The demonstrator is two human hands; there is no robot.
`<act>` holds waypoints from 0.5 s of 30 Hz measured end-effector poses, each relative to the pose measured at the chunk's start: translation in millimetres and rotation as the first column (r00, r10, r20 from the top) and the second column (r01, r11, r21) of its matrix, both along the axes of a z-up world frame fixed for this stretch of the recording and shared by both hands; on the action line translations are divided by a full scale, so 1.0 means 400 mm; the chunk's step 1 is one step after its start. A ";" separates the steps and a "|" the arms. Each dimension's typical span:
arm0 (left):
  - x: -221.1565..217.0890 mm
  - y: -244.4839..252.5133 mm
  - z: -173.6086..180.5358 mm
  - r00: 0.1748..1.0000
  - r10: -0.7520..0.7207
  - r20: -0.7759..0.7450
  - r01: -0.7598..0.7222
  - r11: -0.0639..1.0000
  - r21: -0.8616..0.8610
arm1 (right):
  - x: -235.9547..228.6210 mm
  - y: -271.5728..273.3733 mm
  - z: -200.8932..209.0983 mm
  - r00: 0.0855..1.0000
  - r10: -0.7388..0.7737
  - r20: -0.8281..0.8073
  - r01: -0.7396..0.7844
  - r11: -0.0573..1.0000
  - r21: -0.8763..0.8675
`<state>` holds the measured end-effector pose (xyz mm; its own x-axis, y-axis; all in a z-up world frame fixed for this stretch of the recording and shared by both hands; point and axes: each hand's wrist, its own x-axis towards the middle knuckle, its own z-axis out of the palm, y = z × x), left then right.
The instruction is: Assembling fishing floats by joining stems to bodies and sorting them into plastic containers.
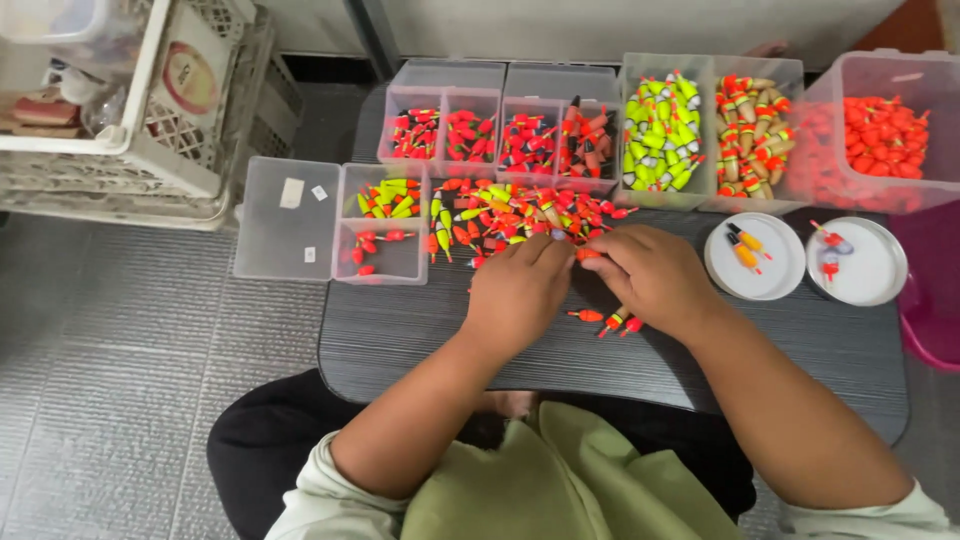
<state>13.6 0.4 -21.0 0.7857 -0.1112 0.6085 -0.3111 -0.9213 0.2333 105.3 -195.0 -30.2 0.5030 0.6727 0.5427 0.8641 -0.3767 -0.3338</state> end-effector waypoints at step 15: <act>-0.002 -0.013 -0.016 0.999 -0.002 -0.037 -0.002 0.993 -0.114 | -0.008 0.005 0.052 0.992 0.025 -0.127 -0.034 0.997 -0.068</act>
